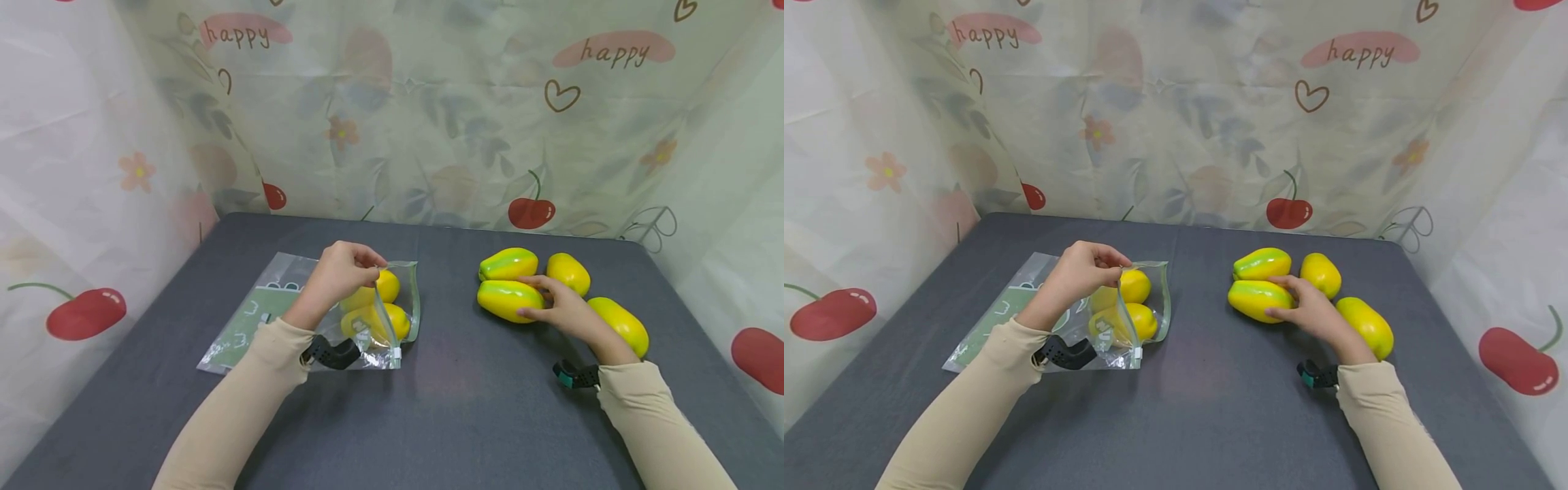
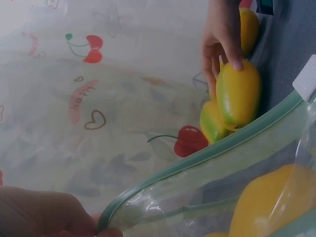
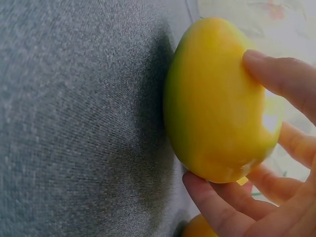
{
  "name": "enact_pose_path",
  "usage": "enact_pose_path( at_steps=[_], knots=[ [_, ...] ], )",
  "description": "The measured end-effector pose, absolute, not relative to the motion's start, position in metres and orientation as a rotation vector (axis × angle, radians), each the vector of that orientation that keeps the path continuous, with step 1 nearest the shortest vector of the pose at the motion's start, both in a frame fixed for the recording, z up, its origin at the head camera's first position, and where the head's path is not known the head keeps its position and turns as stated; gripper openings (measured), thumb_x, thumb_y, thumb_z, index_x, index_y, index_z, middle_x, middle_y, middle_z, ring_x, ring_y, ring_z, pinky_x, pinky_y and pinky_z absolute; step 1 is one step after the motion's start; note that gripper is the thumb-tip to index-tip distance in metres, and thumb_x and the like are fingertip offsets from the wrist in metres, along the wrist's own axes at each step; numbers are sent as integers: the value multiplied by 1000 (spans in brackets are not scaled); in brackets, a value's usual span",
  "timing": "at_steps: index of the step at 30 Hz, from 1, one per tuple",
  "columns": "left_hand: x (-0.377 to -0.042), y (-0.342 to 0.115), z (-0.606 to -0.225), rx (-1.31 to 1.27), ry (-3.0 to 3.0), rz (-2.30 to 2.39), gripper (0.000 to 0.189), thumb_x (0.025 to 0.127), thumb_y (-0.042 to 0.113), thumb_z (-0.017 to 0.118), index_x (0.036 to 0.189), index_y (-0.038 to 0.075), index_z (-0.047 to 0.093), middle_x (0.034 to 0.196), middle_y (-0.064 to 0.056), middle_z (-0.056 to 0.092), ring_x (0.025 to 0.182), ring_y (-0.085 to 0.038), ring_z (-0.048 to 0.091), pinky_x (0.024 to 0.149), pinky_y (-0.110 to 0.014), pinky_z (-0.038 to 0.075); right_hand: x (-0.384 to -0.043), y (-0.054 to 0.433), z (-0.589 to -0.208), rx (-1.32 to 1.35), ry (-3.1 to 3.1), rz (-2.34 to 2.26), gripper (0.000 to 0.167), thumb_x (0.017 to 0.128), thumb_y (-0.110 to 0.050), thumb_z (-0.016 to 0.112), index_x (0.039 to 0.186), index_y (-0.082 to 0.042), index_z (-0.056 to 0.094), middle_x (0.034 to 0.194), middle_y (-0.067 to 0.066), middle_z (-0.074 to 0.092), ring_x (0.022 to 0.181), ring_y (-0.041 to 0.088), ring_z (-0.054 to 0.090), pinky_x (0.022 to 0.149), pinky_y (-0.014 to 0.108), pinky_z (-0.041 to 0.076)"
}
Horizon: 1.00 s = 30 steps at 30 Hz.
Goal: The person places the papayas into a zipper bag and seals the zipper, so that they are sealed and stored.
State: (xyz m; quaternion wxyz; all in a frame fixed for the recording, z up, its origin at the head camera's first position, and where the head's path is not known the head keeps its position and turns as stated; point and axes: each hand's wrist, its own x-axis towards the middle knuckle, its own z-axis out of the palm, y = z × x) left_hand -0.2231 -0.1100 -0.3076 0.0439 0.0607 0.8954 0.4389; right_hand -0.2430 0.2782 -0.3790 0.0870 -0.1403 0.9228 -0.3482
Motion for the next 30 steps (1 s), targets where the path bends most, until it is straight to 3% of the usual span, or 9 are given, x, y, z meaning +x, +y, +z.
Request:
enact_pose_path(
  at_steps=[13,30],
  knots=[
    [-224,-110,-308,185,2735,1351,21,87,8,62,104,7,75,95,-7,70,82,-20,72,74,-31,55,-235,272,-367,-469,2754,-1085,76,86,-41,70,144,-5,40,144,20,43,127,45,45,102,60,38],
    [-224,-110,-308,204,2733,1361,20,87,8,63,102,9,75,96,-7,71,83,-22,73,74,-31,55,-219,245,-342,-570,2740,-1217,70,85,-31,73,144,-7,42,139,16,46,120,37,54,94,50,50]
  ],
)
